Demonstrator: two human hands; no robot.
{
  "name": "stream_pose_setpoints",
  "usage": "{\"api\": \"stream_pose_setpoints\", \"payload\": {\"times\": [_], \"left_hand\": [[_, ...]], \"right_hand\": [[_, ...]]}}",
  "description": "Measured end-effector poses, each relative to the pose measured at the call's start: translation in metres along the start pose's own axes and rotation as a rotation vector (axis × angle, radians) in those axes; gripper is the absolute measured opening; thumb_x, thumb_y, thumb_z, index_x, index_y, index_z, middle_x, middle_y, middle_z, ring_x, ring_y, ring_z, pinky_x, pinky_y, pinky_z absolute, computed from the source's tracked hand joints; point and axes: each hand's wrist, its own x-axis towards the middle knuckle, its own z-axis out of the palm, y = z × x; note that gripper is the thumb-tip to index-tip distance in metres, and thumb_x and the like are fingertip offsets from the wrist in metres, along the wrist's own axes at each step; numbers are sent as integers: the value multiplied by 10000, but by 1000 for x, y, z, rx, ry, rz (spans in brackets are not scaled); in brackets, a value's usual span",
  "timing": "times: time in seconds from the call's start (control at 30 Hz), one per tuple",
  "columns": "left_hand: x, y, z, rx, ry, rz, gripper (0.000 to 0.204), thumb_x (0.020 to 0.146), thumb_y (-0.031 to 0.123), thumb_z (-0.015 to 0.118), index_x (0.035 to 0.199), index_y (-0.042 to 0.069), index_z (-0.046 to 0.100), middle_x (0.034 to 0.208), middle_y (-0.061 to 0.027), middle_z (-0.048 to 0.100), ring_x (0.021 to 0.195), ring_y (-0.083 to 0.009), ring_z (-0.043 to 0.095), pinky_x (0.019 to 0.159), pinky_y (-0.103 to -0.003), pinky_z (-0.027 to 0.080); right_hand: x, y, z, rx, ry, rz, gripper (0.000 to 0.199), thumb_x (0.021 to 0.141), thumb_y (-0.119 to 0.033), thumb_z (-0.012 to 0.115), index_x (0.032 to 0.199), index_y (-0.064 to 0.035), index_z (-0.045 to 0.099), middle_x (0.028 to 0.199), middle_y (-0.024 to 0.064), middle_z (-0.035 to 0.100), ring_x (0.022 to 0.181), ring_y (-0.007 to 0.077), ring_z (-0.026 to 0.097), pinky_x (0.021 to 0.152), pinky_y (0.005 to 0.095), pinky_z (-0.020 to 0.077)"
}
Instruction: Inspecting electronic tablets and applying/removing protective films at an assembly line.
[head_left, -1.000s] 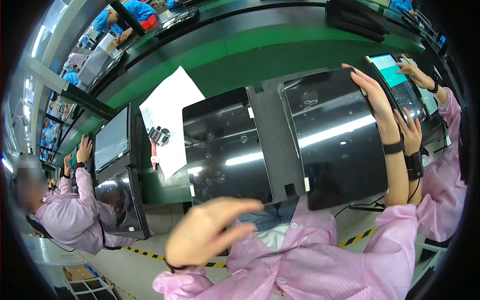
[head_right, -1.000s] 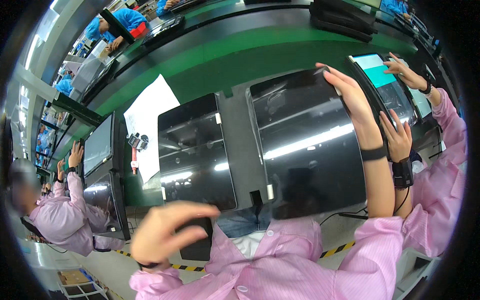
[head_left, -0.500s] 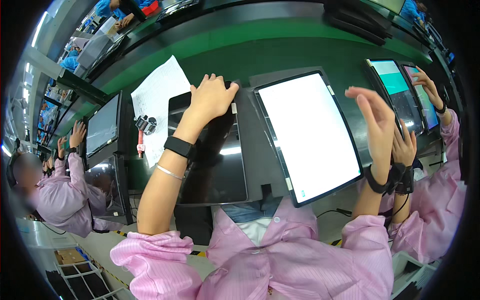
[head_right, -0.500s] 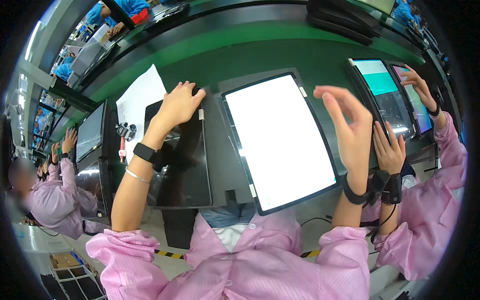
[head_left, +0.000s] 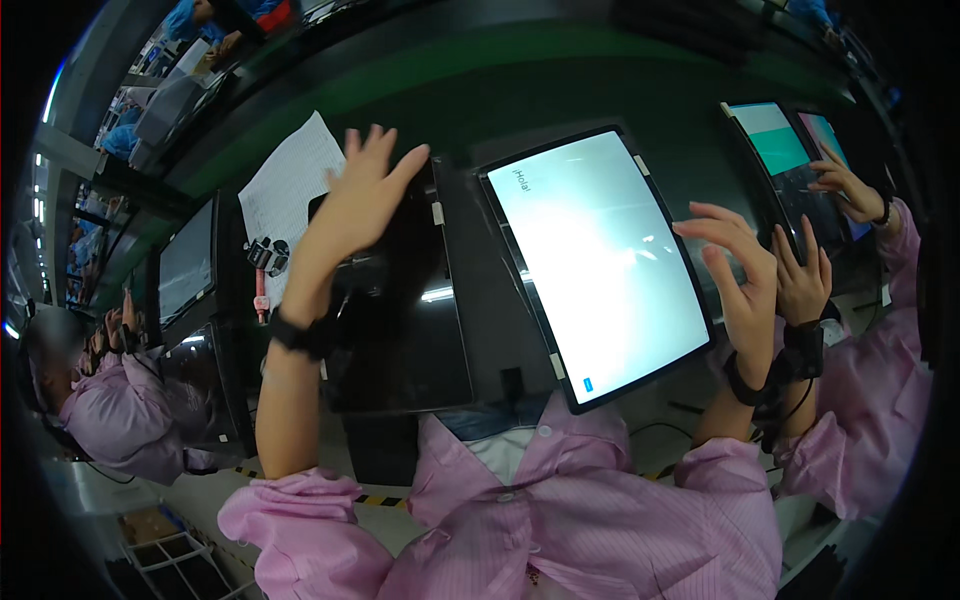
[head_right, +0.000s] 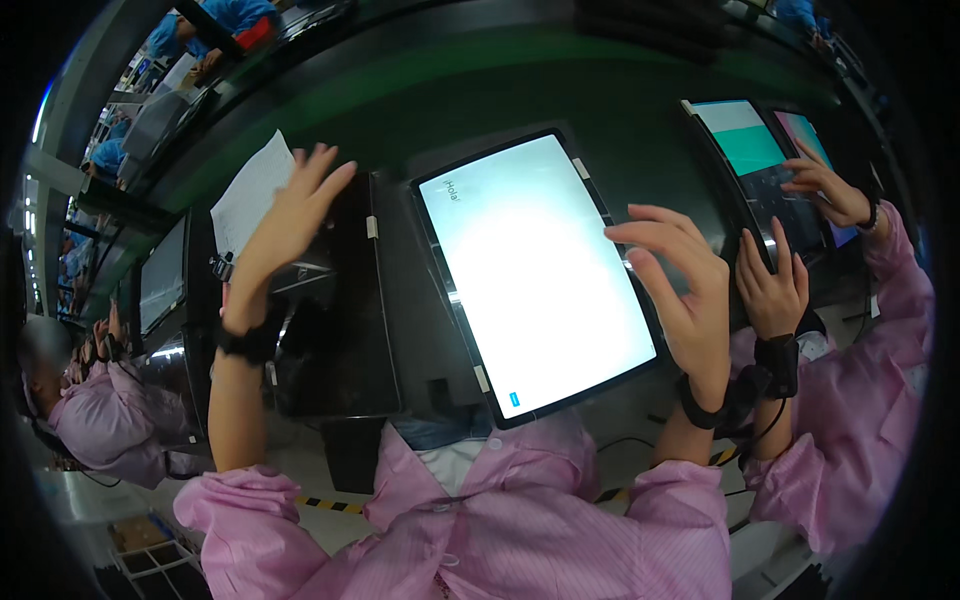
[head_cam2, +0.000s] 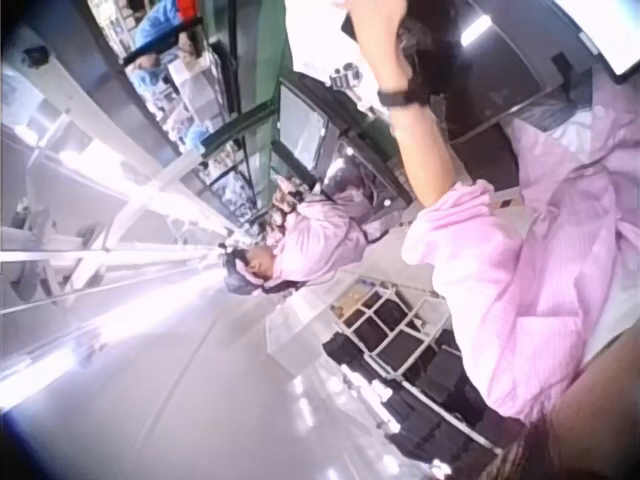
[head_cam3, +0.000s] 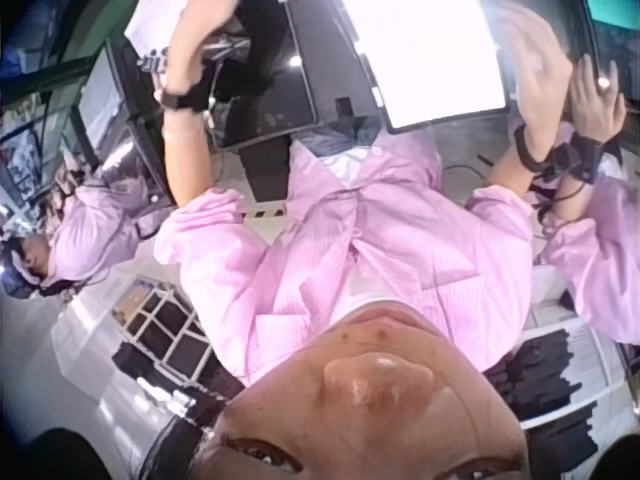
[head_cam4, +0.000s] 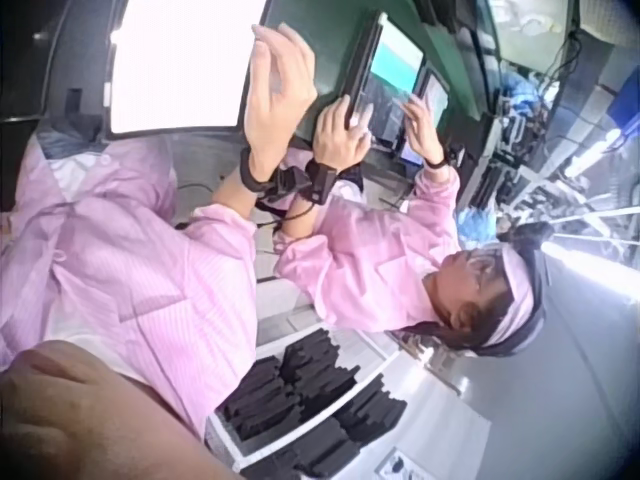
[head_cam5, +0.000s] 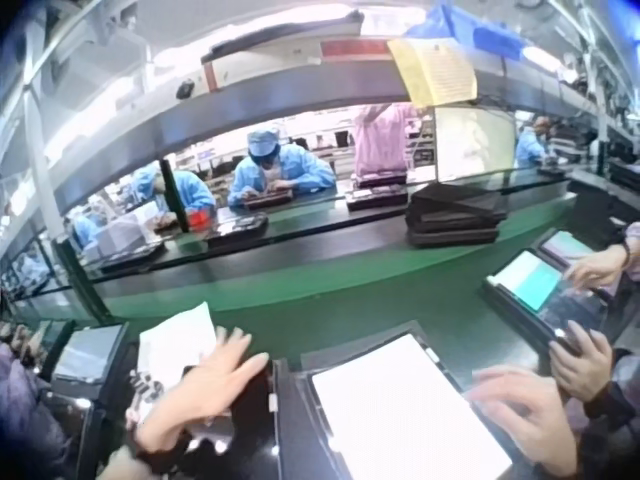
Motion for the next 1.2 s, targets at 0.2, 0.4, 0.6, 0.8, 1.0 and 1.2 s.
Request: {"api": "stream_pose_setpoints", "payload": {"times": [0.2,0.4,0.6,0.8,1.0,1.2], "left_hand": [[-112,32,-51,-728,264,-352,443,978,254,419,1386,87,461,1523,-153,289,1456,-282,114,1152,-400,100],[-177,34,-22,-883,433,-556,443,995,226,373,1378,14,443,1478,-142,372,1411,-287,261,1135,-392,186],[-209,23,15,-1050,474,-598,439,1007,211,359,1375,-21,412,1388,-183,466,1333,-290,402,1107,-389,276],[-212,25,26,-1103,497,-578,426,1013,204,351,1362,-31,417,1343,-224,492,1296,-284,441,1101,-375,285],[-209,24,36,-1060,519,-545,426,1013,198,344,1356,-43,417,1323,-205,499,1267,-272,458,1091,-368,296],[-200,26,40,-1189,573,-578,425,1011,198,350,1354,-44,418,1327,-198,497,1262,-256,456,1078,-359,307]], "right_hand": [[-13,-19,-7,-227,-80,-317,296,893,-140,462,1016,-71,722,1147,124,648,1272,357,431,1023,465,349],[12,10,1,-505,-76,-189,277,946,-175,462,1056,-114,709,1239,93,594,1299,335,395,1044,432,316],[66,47,28,-657,-51,-259,284,969,-254,468,1073,-154,712,1251,75,589,1285,315,410,1045,433,323],[84,55,37,-624,-105,-192,308,977,-263,446,1101,-151,705,1301,64,562,1325,302,370,1078,439,299],[81,34,30,-583,-29,-234,283,952,-233,474,1064,-141,716,1288,81,567,1320,303,375,1075,440,305],[0,-23,-12,-590,35,-246,257,785,-93,512,862,-92,758,1254,120,591,1300,356,394,1065,449,319]]}}
